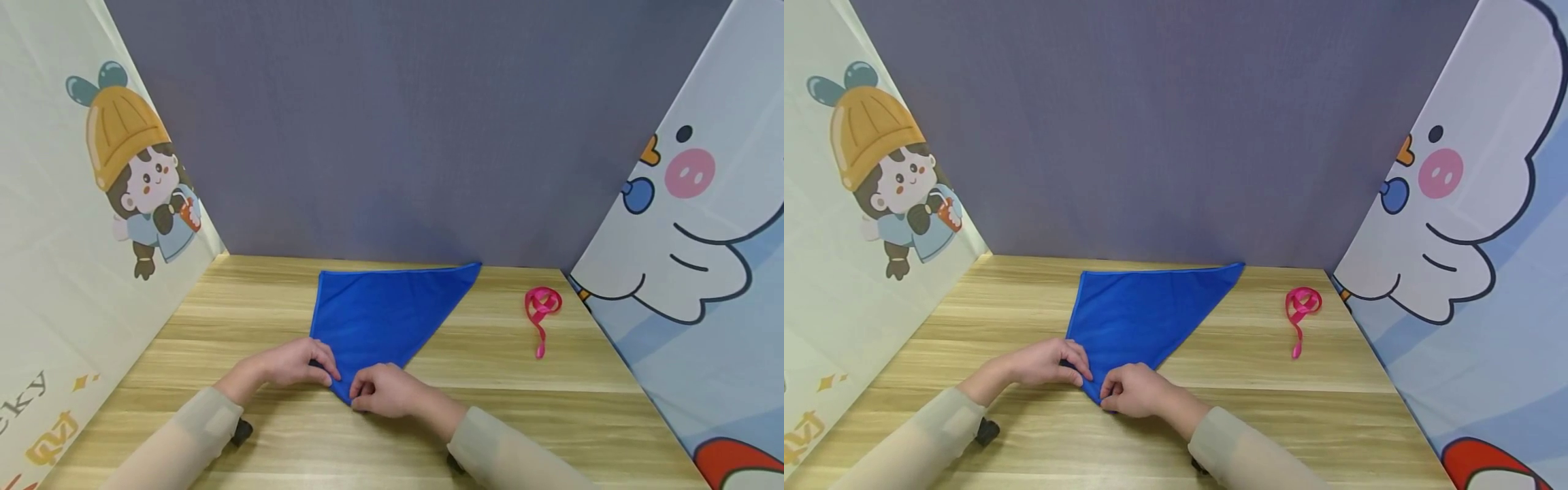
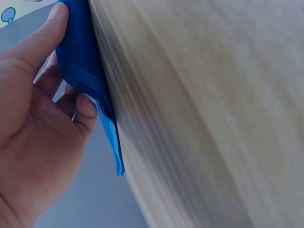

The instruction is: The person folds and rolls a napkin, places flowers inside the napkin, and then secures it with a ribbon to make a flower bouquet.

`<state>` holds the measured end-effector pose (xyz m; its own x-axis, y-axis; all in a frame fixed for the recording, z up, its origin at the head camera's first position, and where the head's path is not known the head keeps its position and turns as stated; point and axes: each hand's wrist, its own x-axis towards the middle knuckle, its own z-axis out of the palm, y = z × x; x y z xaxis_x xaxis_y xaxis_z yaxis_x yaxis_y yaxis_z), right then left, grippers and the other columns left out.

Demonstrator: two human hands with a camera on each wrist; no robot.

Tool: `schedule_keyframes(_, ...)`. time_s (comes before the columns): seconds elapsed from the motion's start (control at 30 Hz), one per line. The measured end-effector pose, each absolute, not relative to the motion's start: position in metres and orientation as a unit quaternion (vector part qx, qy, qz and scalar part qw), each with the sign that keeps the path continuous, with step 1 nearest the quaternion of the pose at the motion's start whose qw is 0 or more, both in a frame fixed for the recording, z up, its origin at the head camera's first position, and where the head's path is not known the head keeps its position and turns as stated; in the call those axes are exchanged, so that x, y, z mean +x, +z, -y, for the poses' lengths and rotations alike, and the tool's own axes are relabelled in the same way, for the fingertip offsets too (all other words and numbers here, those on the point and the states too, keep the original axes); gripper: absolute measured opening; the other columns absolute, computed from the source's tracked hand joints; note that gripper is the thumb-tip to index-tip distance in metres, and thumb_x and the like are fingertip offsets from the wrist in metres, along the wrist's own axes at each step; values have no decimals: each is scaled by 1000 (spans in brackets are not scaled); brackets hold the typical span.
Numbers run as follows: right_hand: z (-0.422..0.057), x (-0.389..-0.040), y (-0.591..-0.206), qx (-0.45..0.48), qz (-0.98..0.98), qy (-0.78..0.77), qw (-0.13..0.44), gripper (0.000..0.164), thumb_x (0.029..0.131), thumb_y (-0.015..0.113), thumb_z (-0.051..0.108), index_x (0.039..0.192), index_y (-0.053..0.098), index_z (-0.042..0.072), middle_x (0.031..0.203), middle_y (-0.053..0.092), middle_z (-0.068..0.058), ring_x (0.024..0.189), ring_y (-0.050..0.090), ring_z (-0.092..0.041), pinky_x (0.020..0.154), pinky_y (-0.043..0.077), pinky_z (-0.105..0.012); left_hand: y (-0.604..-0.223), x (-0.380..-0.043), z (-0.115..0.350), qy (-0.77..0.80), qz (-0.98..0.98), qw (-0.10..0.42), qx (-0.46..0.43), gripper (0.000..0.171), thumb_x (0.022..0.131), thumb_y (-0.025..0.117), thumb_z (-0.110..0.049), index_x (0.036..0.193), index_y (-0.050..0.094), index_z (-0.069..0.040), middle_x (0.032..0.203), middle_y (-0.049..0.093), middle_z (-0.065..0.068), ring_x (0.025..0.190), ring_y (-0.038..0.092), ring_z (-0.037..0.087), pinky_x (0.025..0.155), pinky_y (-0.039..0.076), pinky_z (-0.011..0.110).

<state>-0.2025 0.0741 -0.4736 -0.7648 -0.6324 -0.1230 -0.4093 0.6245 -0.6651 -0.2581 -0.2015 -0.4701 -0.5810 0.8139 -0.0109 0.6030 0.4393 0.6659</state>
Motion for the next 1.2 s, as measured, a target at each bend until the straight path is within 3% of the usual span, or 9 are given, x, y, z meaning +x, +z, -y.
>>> schedule_keyframes(0.2, -78, -206, -473, -279, -871, -354, 196, 6, 100, 79, 16, 101, 76, 21, 75, 68, 13, 66, 59, 0, 67, 50, -20, -472, -260, 198, 306, -835, 150, 431, 16, 106, 74, -20, 111, 88, -15, 107, 76, -8, 106, 64, 2, 105, 52, 32)
schedule_keyframes(0.33, -80, -210, -473, -260, -854, -389, 229, 13, 102, 76, 12, 107, 70, 23, 68, 65, 4, 51, 57, -9, 54, 47, -22, -473, -260, 194, 289, -848, 138, 422, 17, 107, 72, -24, 109, 88, -18, 104, 69, -13, 105, 58, 3, 120, 41, 51)
schedule_keyframes(0.43, -80, -211, -472, -255, -848, -397, 242, 14, 103, 73, 10, 104, 72, 24, 63, 62, 3, 47, 54, -11, 50, 44, -22, -473, -261, 192, 276, -855, 132, 419, 17, 108, 71, -26, 107, 87, -19, 100, 70, -15, 102, 57, 3, 122, 36, 62)
schedule_keyframes(0.5, -80, -212, -473, -258, -848, -393, 242, 15, 103, 72, 9, 101, 74, 24, 60, 60, 4, 46, 53, -10, 49, 43, -21, -472, -262, 191, 269, -857, 128, 422, 17, 108, 71, -25, 105, 86, -19, 97, 71, -16, 100, 59, 2, 119, 40, 58)
schedule_keyframes(0.67, -79, -212, -474, -257, -851, -391, 239, 16, 102, 72, 9, 97, 79, 22, 56, 57, 6, 44, 52, -8, 49, 41, -20, -471, -265, 188, 269, -858, 134, 416, 16, 106, 73, -22, 101, 86, -17, 95, 75, -14, 96, 64, 0, 101, 51, 35)
schedule_keyframes(0.77, -79, -212, -475, -250, -850, -398, 240, 15, 101, 73, 9, 95, 80, 20, 58, 60, 5, 44, 52, -9, 50, 42, -20, -471, -267, 185, 273, -861, 148, 403, 16, 105, 72, -21, 98, 85, -17, 95, 75, -13, 95, 64, -1, 94, 54, 29)
schedule_keyframes(0.93, -80, -212, -474, -242, -846, -407, 244, 13, 101, 74, 9, 94, 81, 18, 65, 68, 3, 44, 53, -10, 49, 43, -21, -472, -267, 181, 270, -871, 148, 383, 9, 105, 75, -20, 96, 77, -19, 95, 73, -13, 92, 61, 1, 89, 53, 28)
schedule_keyframes(1.1, -80, -212, -473, -255, -855, -391, 225, 10, 99, 79, 11, 93, 82, 17, 66, 67, 6, 50, 54, -6, 53, 44, -20, -474, -265, 179, 248, -876, 73, 406, 10, 97, 85, -20, 92, 77, -22, 97, 66, -12, 100, 53, 7, 95, 41, 37)
schedule_keyframes(1.2, -78, -211, -472, -272, -871, -363, 190, 8, 97, 82, 11, 92, 84, 18, 67, 65, 11, 59, 54, 0, 60, 44, -18, -472, -264, 178, 242, -865, 56, 436, 8, 97, 85, -15, 92, 80, -21, 95, 69, -13, 97, 56, 6, 104, 46, 46)
